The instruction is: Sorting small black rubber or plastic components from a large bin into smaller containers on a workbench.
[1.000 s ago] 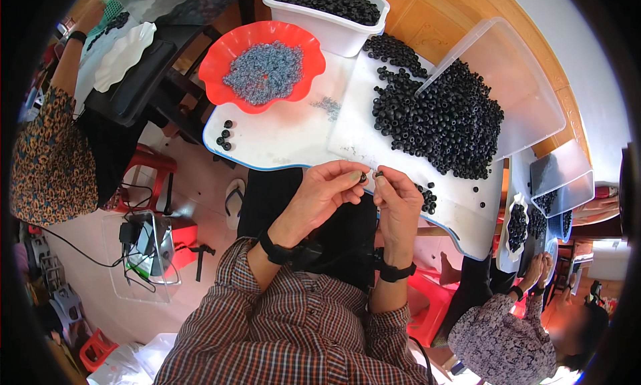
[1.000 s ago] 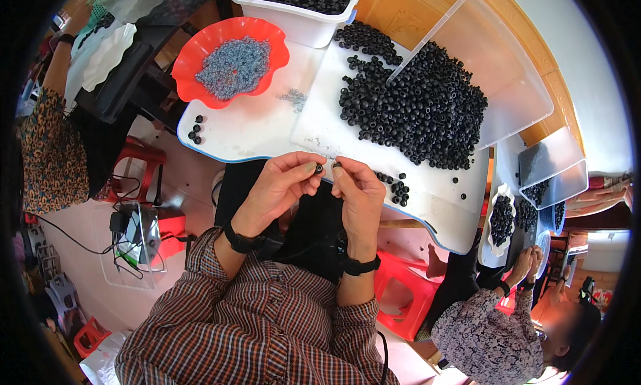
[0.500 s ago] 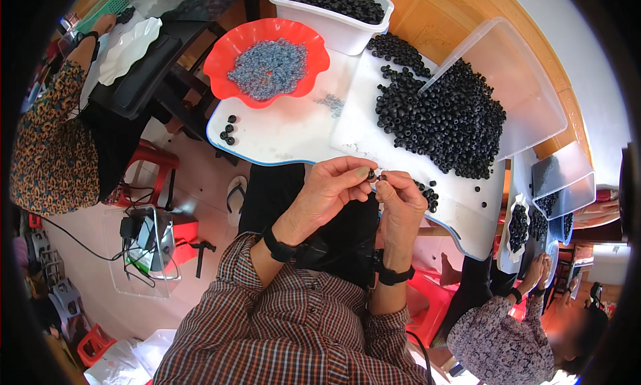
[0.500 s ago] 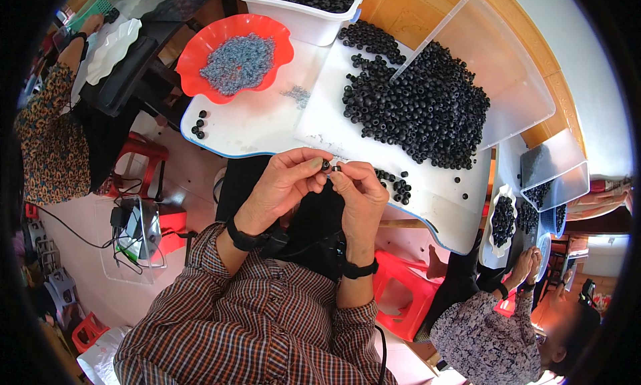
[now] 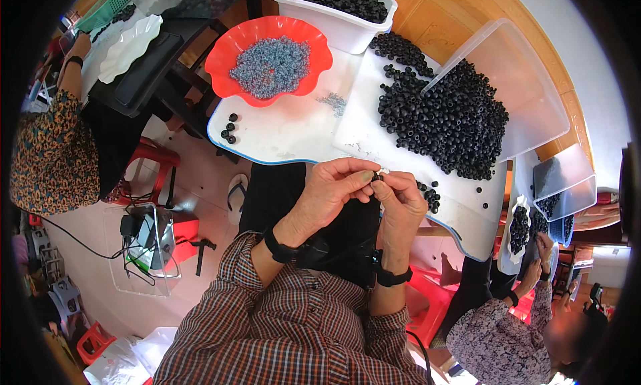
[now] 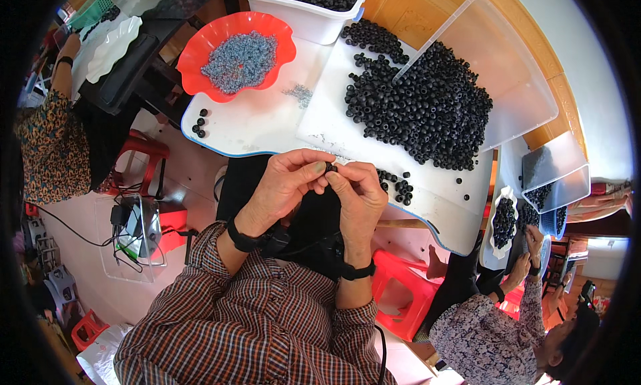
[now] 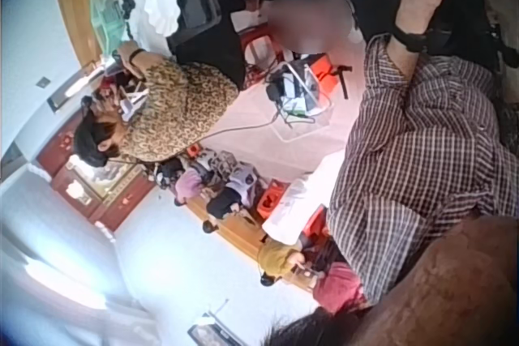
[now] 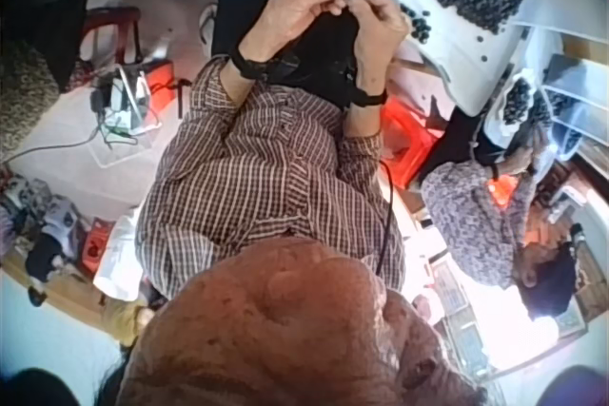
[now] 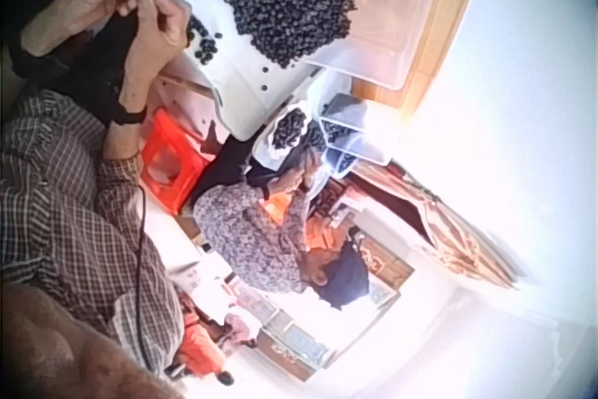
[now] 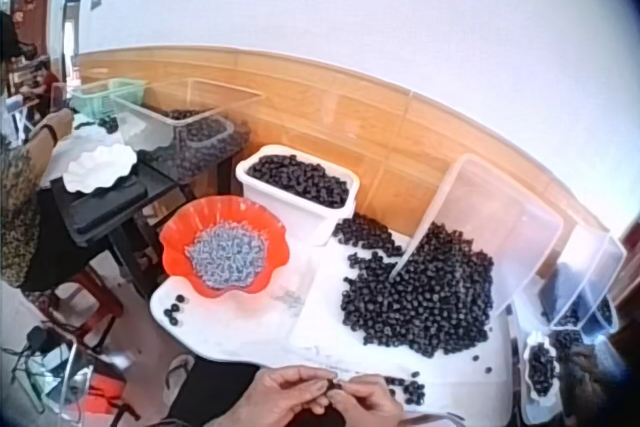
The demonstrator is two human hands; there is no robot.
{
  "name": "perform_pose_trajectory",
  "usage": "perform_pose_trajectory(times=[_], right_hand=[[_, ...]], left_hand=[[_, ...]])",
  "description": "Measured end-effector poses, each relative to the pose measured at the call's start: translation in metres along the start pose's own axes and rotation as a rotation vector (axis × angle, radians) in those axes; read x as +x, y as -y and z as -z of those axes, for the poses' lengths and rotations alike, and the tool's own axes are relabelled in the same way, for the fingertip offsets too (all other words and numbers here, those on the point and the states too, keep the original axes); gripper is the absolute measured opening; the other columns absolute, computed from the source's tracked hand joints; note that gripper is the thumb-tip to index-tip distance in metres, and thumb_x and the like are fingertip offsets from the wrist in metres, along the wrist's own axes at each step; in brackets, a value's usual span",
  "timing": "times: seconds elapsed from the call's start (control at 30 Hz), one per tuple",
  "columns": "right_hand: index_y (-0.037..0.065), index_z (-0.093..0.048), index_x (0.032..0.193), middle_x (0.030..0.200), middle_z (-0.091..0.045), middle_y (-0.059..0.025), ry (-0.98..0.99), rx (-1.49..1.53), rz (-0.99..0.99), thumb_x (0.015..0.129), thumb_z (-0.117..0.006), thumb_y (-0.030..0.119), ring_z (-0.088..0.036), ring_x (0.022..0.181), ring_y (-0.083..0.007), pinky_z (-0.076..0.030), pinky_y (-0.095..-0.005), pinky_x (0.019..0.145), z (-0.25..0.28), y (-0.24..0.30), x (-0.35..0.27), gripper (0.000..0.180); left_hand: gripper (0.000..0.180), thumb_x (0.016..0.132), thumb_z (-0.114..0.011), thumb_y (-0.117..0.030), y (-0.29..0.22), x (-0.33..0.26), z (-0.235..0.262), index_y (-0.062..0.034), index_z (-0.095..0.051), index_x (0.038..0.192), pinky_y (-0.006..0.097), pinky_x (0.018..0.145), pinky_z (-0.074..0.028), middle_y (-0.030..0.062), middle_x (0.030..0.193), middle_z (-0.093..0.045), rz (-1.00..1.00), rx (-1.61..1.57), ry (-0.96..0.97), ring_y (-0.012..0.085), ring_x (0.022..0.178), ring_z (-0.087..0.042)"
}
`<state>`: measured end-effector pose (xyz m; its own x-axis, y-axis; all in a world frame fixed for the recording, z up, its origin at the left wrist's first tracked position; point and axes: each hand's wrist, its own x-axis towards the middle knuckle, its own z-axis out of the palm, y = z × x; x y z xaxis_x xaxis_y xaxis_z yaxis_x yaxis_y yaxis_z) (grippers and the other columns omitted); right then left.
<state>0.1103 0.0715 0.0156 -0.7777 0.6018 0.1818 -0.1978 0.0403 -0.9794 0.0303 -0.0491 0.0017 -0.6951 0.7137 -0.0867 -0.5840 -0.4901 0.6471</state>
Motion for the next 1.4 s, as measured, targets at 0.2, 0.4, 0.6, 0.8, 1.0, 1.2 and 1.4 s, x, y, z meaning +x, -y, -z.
perform_pose_trajectory(times=[0.2, 0.4, 0.6, 0.8, 1.0, 1.2, 1.4], right_hand=[[-0.001, -0.067, 0.090, 0.092, -0.058, -0.0036, 0.001, -0.049, 0.016, 0.079, -0.074, -0.003, -0.057, 0.080, -0.0093, -0.047, -0.0211, 0.071, -0.001, 0.002, 0.000, 0.014], [-0.001, -0.066, 0.089, 0.091, -0.058, -0.0040, 0.034, -0.077, 0.048, 0.080, -0.073, -0.003, -0.056, 0.078, -0.0088, -0.047, -0.0208, 0.070, 0.000, 0.006, 0.000, 0.012], [-0.001, -0.066, 0.089, 0.090, -0.058, -0.0045, 0.057, -0.070, 0.064, 0.080, -0.072, -0.005, -0.057, 0.077, -0.0087, -0.047, -0.0203, 0.068, -0.002, 0.010, 0.000, 0.011], [0.000, -0.067, 0.088, 0.087, -0.059, -0.0032, 0.094, -0.164, 0.075, 0.078, -0.074, -0.004, -0.056, 0.073, -0.0078, -0.046, -0.0200, 0.065, 0.003, 0.010, 0.002, 0.013], [0.002, -0.067, 0.088, 0.083, -0.059, -0.0021, 0.122, -0.333, 0.119, 0.078, -0.075, -0.003, -0.054, 0.068, -0.0069, -0.044, -0.0201, 0.060, 0.000, 0.019, 0.002, 0.013], [0.000, -0.064, 0.085, 0.081, -0.059, -0.0041, 0.112, -0.406, 0.136, 0.078, -0.073, -0.003, -0.056, 0.065, -0.0089, -0.046, -0.0219, 0.058, -0.003, 0.015, -0.001, 0.012], [-0.001, -0.064, 0.085, 0.083, -0.060, -0.0055, 0.110, -0.447, 0.109, 0.079, -0.072, -0.003, -0.060, 0.065, -0.0105, -0.048, -0.0228, 0.058, -0.004, 0.009, -0.005, 0.011]], left_hand=[[0.023, 0.097, -0.055, -0.007, -0.009, -0.004, -0.007, 0.0026, -0.064, 0.115, 0.019, 0.061, -0.050, 0.0057, 0.084, -0.065, -0.034, 0.176, -0.036, 0.0096, 0.073, -0.061], [0.023, 0.098, -0.053, -0.008, -0.014, -0.006, -0.009, 0.0018, -0.064, 0.115, 0.015, 0.050, -0.046, 0.0045, 0.081, -0.064, -0.067, 0.244, -0.045, 0.0071, 0.072, -0.061], [0.021, 0.095, -0.057, -0.006, -0.015, -0.007, -0.008, 0.0034, -0.065, 0.113, 0.022, 0.068, -0.055, 0.0055, 0.085, -0.066, -0.065, 0.257, -0.055, 0.0089, 0.070, -0.062], [0.021, 0.094, -0.058, -0.005, -0.011, -0.006, -0.006, 0.0039, -0.064, 0.112, 0.021, 0.067, -0.056, 0.0069, 0.086, -0.068, -0.114, 0.308, -0.074, 0.0092, 0.071, -0.065], [0.022, 0.094, -0.059, -0.006, -0.012, -0.009, -0.007, 0.0039, -0.064, 0.114, 0.021, 0.070, -0.055, 0.0078, 0.090, -0.069, -0.084, 0.369, -0.115, 0.0102, 0.077, -0.066], [0.028, 0.089, -0.067, -0.008, -0.009, -0.009, -0.014, 0.0055, -0.063, 0.114, 0.020, 0.067, -0.054, 0.0090, 0.090, -0.069, -0.104, 0.397, -0.114, 0.0101, 0.077, -0.067], [0.027, 0.089, -0.067, -0.008, -0.011, -0.009, -0.015, 0.0054, -0.063, 0.112, 0.016, 0.047, -0.046, 0.0081, 0.085, -0.070, -0.037, 0.478, -0.146, 0.0068, 0.070, -0.066]])
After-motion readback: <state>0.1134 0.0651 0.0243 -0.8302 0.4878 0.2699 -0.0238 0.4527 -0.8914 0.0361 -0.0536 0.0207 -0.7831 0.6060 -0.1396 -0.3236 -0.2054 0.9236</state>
